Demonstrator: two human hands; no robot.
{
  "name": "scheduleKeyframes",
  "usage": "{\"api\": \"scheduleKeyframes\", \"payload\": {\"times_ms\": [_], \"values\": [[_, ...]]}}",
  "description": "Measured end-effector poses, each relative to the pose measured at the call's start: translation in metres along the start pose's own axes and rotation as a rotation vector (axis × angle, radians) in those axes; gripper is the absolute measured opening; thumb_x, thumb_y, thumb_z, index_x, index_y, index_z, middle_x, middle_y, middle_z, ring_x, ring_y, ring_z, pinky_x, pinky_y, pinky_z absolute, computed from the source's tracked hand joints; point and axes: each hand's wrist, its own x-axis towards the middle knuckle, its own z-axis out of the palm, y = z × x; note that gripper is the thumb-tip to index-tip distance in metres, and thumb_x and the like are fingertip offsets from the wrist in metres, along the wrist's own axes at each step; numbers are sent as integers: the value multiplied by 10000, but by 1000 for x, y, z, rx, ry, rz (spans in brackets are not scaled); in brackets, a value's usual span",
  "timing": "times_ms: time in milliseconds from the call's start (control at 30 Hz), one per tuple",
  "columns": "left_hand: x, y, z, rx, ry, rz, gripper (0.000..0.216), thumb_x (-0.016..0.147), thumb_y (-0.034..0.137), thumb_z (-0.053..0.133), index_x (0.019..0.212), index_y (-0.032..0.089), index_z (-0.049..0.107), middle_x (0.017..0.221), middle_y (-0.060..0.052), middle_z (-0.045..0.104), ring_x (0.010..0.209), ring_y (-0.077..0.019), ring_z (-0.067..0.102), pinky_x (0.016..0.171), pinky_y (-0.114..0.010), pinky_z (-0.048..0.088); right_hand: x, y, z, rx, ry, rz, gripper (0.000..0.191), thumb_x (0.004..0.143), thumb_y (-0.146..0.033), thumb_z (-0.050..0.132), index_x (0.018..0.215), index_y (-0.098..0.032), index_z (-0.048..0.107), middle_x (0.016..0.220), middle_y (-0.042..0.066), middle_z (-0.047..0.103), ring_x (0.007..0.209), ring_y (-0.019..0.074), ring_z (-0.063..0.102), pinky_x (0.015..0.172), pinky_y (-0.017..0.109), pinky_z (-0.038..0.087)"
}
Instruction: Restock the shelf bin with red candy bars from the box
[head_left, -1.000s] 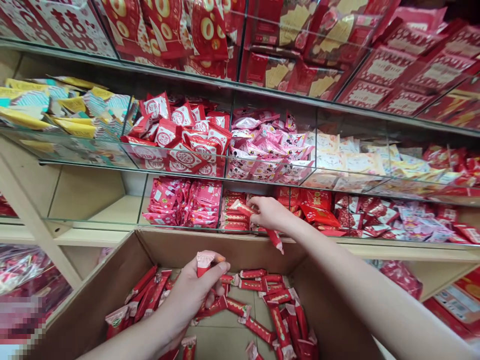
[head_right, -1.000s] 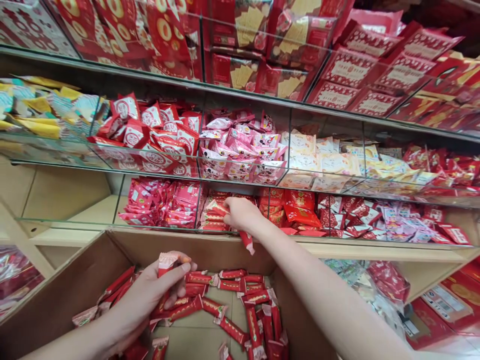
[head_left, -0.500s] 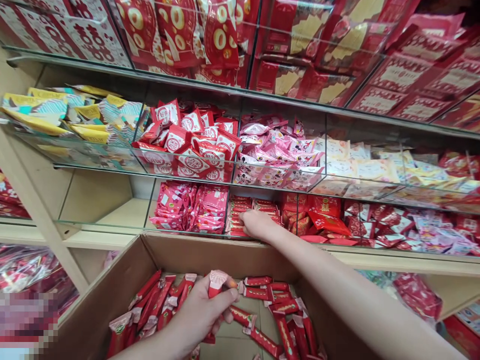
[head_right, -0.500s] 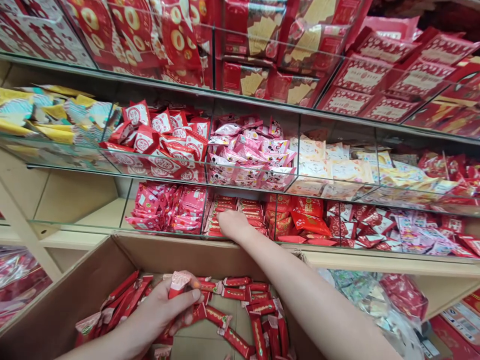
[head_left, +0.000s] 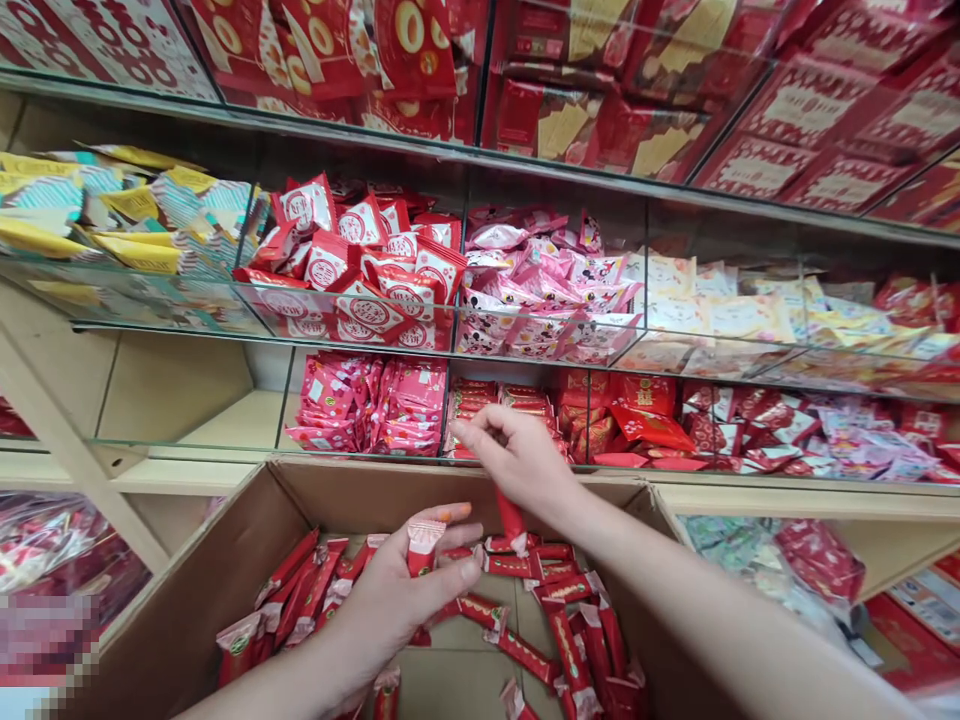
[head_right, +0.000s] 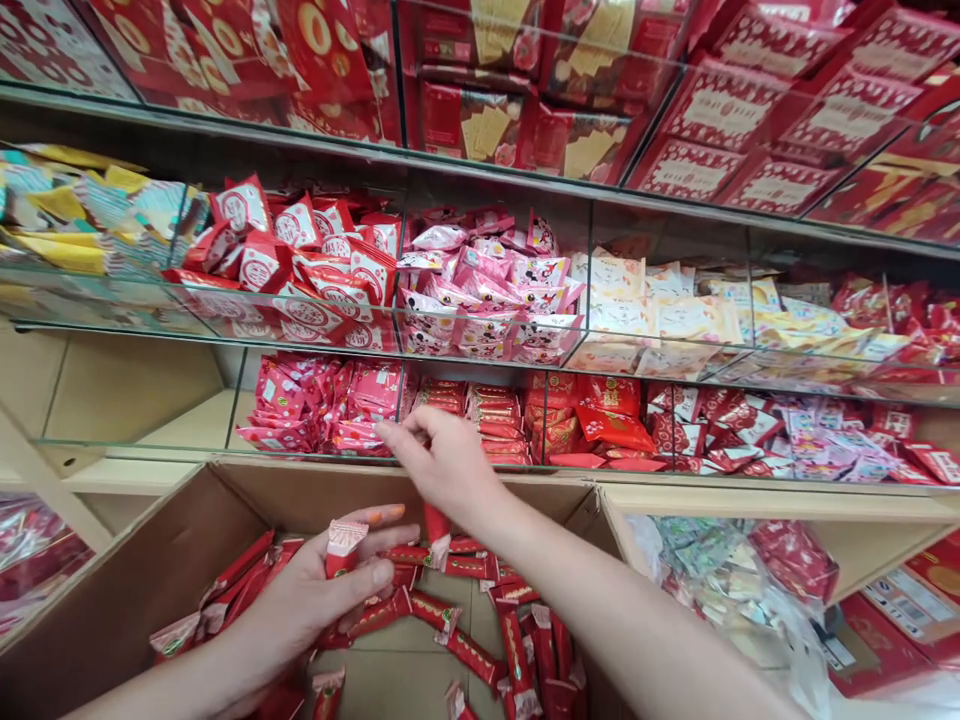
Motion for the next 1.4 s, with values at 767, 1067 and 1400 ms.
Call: {"api": "scheduleKeyframes", "payload": {"times_ms": [767,1067,1400], "values": [[-1,17,-9,134,187,171,432,554,271,740,950,177,595,615,51,586,600,-97,534,577,-178,415,-25,23,4,974,-158,453,321,617,-312,688,837,-136,534,687,-19,572,585,87,565,562,231,488],[3,19,-21,124,188,132,263,649,342,678,800,153,574,664,-21,682,493,-70,510,425,-138,335,-24,26,5,1133,-33,487,275,574,-238,727,735,-122,536,615,-8,614,542,77,567,509,201,503],[5,19,-26,114,216,160,238,663,345,671,781,161,577,681,-18,693,500,-60,526,434,-126,353,-25,31,3,922,-160,338,247,638,-251,676,823,-158,543,632,-37,581,529,65,544,555,211,456]]}}
